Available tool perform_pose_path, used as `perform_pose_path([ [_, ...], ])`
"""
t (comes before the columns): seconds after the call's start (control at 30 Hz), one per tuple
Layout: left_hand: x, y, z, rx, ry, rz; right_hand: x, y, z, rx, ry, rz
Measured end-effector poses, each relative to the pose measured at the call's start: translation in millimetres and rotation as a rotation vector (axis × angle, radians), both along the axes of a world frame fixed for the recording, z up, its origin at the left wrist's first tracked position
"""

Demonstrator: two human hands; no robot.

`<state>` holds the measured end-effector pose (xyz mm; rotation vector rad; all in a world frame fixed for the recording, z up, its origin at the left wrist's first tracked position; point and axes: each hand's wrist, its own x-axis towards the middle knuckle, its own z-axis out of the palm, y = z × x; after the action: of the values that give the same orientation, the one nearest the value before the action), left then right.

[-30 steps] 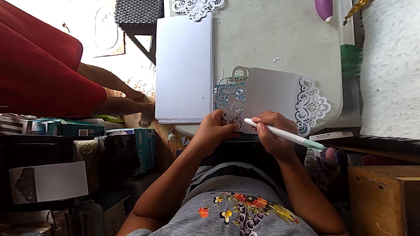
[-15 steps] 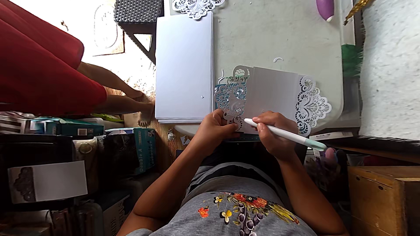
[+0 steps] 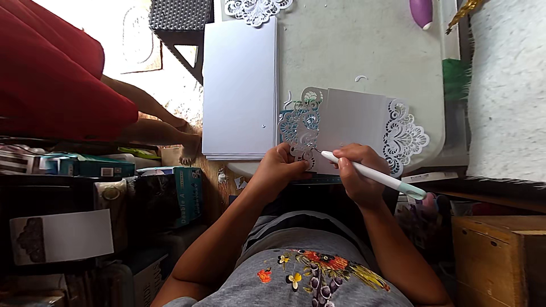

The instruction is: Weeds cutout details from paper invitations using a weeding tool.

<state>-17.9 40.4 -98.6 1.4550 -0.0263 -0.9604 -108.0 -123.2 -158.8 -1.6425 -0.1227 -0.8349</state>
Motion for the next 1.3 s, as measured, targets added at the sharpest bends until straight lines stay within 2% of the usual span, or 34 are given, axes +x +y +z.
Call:
perform_pose_path([
  [0.5,-0.2,0.9,-1.7,-0.015,-0.004,-0.004,0.9,1.0,-0.1,-0.052,-0.003,-0.004],
  [1.3,-2.5,-0.2,-1.9,-0.044,-0.027,0.022,-0.7,-1.0,-1.6,-0.006,-0.030,0.034],
])
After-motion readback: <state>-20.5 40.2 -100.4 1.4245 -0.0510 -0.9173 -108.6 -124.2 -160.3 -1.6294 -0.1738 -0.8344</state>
